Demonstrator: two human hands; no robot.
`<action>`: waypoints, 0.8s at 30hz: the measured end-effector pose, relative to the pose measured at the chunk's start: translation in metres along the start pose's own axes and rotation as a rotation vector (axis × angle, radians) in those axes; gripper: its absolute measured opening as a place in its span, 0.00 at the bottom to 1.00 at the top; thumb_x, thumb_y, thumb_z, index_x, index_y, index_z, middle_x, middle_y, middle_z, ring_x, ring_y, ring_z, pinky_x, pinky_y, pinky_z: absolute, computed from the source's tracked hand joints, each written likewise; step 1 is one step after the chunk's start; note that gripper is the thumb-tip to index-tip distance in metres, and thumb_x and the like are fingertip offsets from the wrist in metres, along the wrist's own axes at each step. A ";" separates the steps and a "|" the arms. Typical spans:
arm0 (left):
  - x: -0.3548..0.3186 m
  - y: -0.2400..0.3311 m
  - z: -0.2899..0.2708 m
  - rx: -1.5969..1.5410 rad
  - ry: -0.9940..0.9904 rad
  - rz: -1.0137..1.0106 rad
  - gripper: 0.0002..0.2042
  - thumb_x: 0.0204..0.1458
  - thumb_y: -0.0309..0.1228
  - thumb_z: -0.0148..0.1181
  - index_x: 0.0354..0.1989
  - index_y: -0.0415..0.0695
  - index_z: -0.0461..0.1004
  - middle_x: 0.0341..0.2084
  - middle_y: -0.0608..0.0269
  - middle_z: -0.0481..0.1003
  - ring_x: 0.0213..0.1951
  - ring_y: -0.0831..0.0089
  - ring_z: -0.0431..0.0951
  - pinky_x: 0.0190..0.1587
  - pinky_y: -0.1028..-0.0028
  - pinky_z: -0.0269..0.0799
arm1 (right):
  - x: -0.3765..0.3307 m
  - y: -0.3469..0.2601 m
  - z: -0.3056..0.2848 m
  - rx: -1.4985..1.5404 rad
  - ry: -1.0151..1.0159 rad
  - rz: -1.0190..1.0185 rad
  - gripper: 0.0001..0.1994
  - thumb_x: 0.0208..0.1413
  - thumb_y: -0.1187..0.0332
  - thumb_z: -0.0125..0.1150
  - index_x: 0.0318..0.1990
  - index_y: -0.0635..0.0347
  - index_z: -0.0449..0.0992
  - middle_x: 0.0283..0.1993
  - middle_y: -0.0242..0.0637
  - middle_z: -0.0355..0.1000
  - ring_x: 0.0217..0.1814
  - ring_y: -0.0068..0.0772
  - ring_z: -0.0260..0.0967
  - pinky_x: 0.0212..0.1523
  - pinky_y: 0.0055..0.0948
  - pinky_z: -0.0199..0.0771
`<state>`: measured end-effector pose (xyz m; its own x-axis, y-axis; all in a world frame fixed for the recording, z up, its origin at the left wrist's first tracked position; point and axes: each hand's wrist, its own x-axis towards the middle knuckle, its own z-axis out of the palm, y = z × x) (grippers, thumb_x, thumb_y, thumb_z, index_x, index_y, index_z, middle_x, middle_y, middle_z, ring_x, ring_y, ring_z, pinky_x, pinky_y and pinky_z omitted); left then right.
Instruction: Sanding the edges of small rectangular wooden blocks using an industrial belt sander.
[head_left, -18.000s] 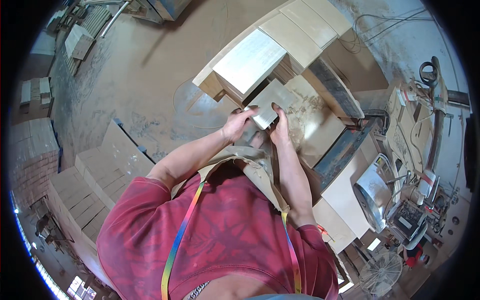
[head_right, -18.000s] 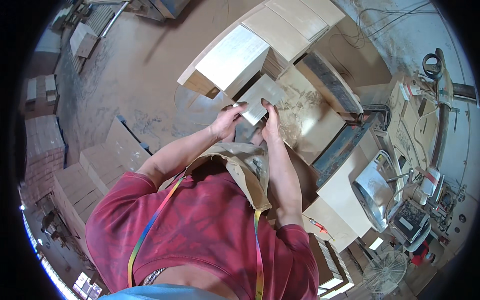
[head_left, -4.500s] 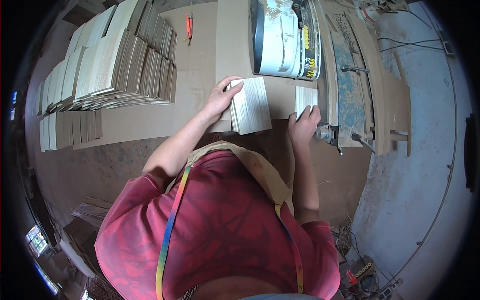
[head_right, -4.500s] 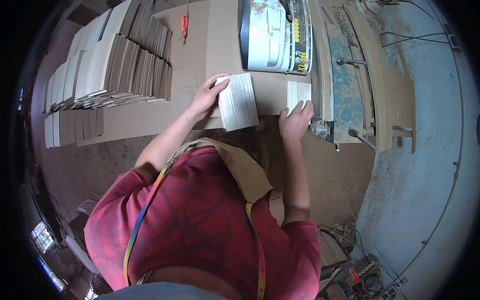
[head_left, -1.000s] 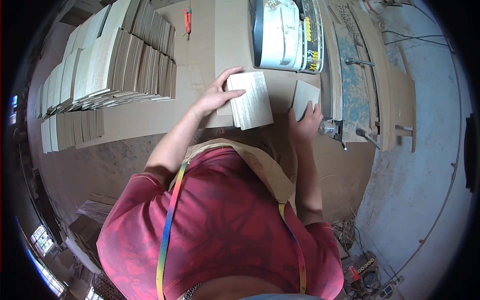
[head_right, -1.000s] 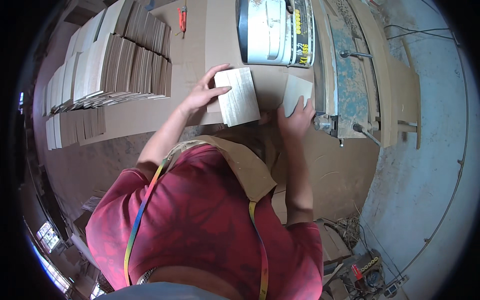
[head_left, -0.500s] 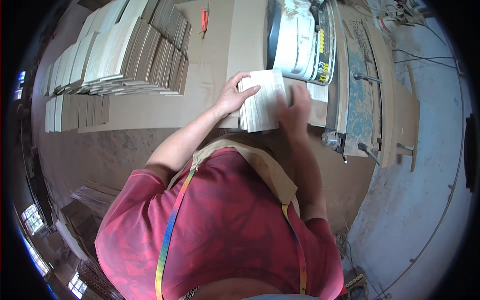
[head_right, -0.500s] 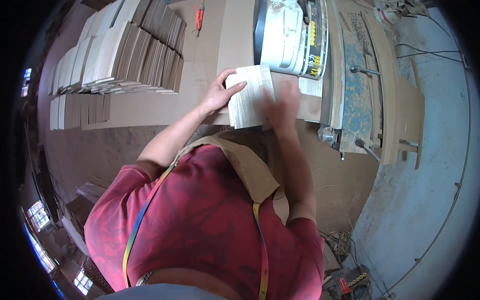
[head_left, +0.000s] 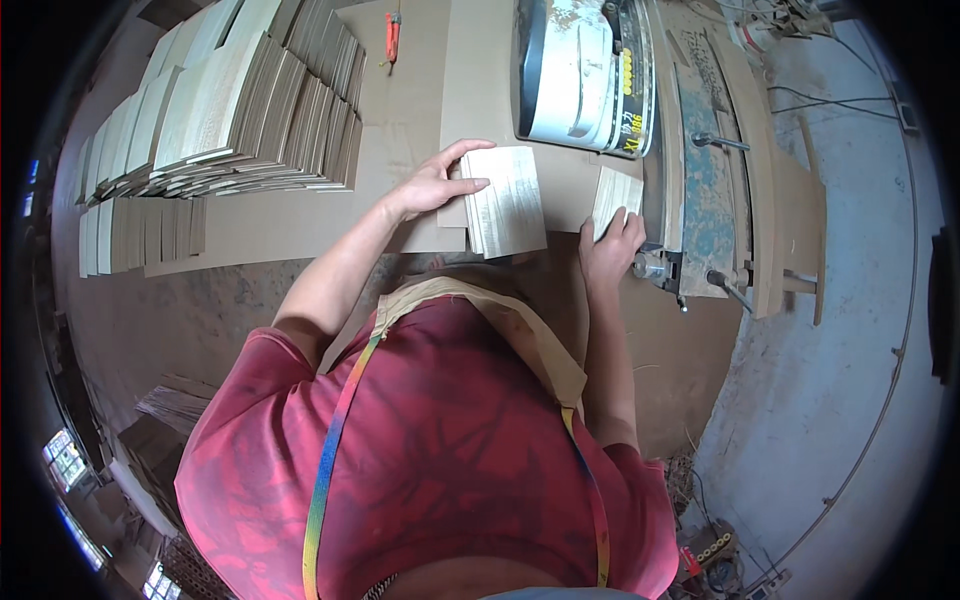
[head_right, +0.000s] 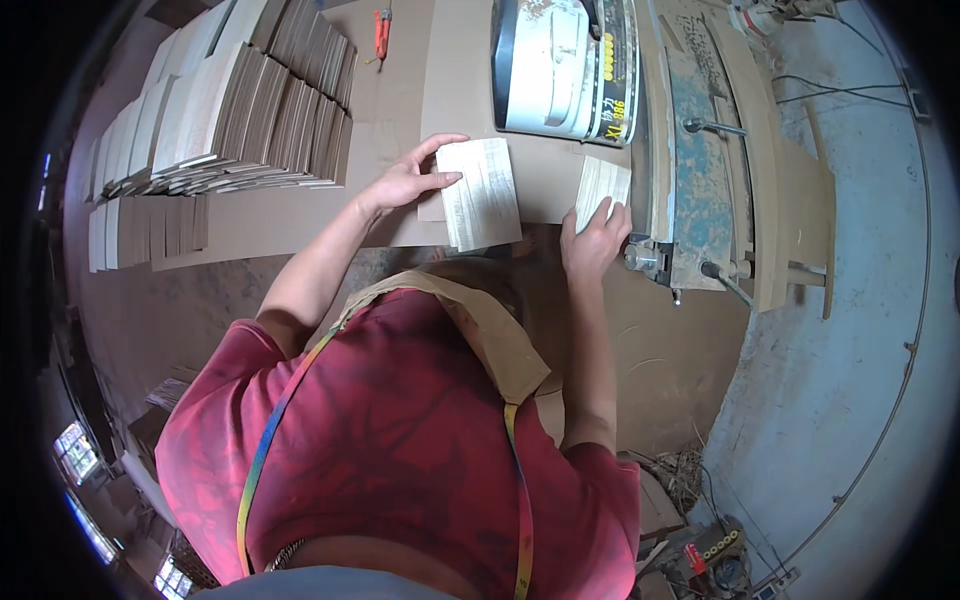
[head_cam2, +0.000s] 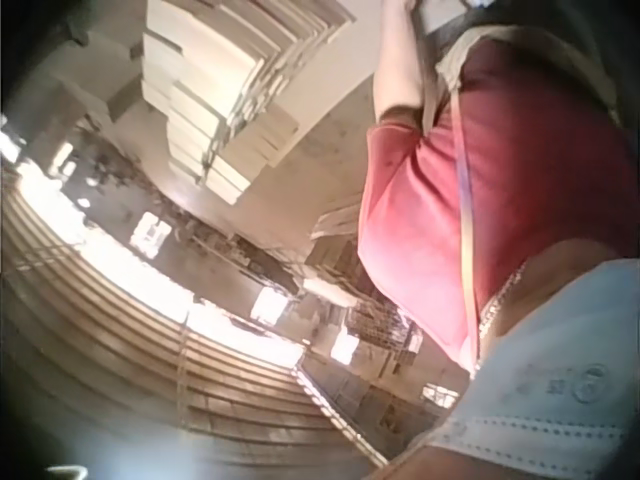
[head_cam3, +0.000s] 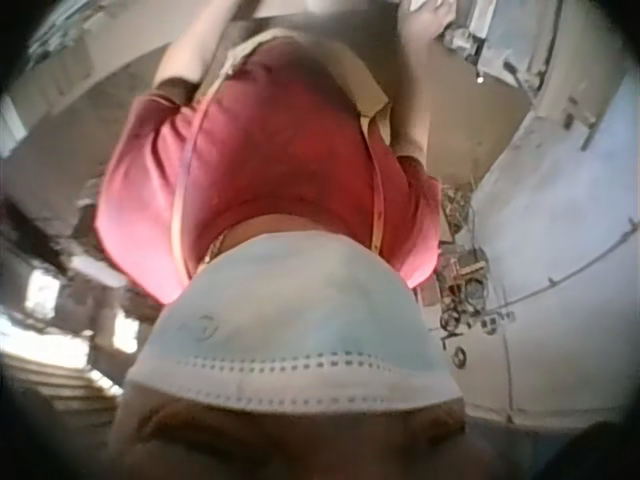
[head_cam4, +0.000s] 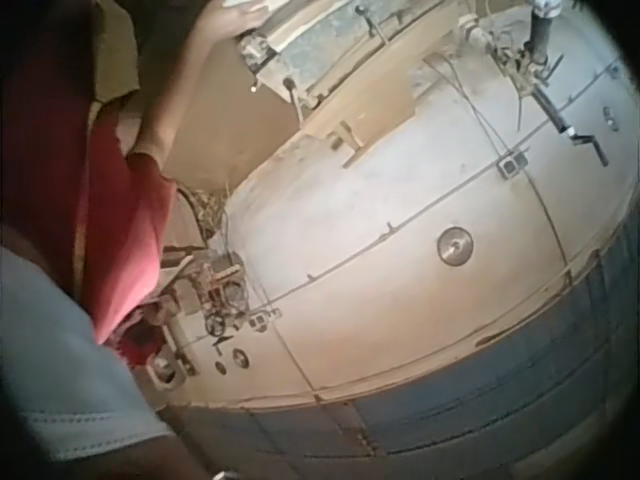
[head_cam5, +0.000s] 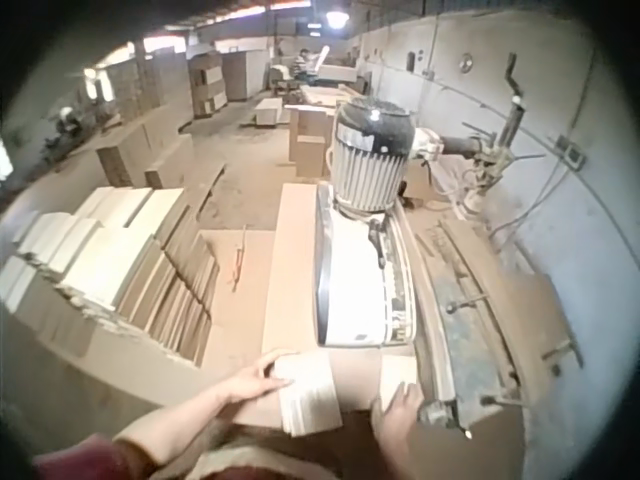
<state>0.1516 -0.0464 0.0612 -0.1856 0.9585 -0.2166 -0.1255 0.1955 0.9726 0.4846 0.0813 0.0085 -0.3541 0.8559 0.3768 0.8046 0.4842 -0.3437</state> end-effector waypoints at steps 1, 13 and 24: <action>0.001 -0.001 -0.001 0.004 0.011 -0.018 0.21 0.67 0.36 0.71 0.67 0.52 0.76 0.53 0.51 0.80 0.54 0.65 0.81 0.59 0.64 0.78 | 0.006 0.004 0.011 -0.022 0.032 -0.033 0.29 0.61 0.61 0.71 0.65 0.73 0.78 0.68 0.66 0.70 0.66 0.69 0.67 0.69 0.53 0.73; 0.015 -0.016 0.042 0.301 0.442 -0.012 0.20 0.65 0.38 0.73 0.62 0.50 0.77 0.51 0.53 0.81 0.51 0.67 0.82 0.54 0.67 0.79 | 0.035 -0.116 -0.022 0.329 -0.177 -0.157 0.33 0.60 0.58 0.73 0.68 0.72 0.74 0.69 0.66 0.68 0.66 0.68 0.67 0.67 0.56 0.73; -0.005 0.013 0.007 0.083 0.046 -0.089 0.18 0.64 0.35 0.73 0.60 0.49 0.79 0.49 0.56 0.82 0.50 0.72 0.82 0.52 0.71 0.79 | -0.013 -0.013 -0.027 0.020 -0.101 0.093 0.32 0.60 0.60 0.73 0.67 0.73 0.74 0.70 0.65 0.67 0.72 0.72 0.64 0.69 0.56 0.73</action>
<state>0.1582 -0.0470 0.0751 -0.2224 0.9264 -0.3039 -0.0623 0.2976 0.9527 0.4917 0.0594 0.0311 -0.3255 0.9106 0.2545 0.8268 0.4047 -0.3907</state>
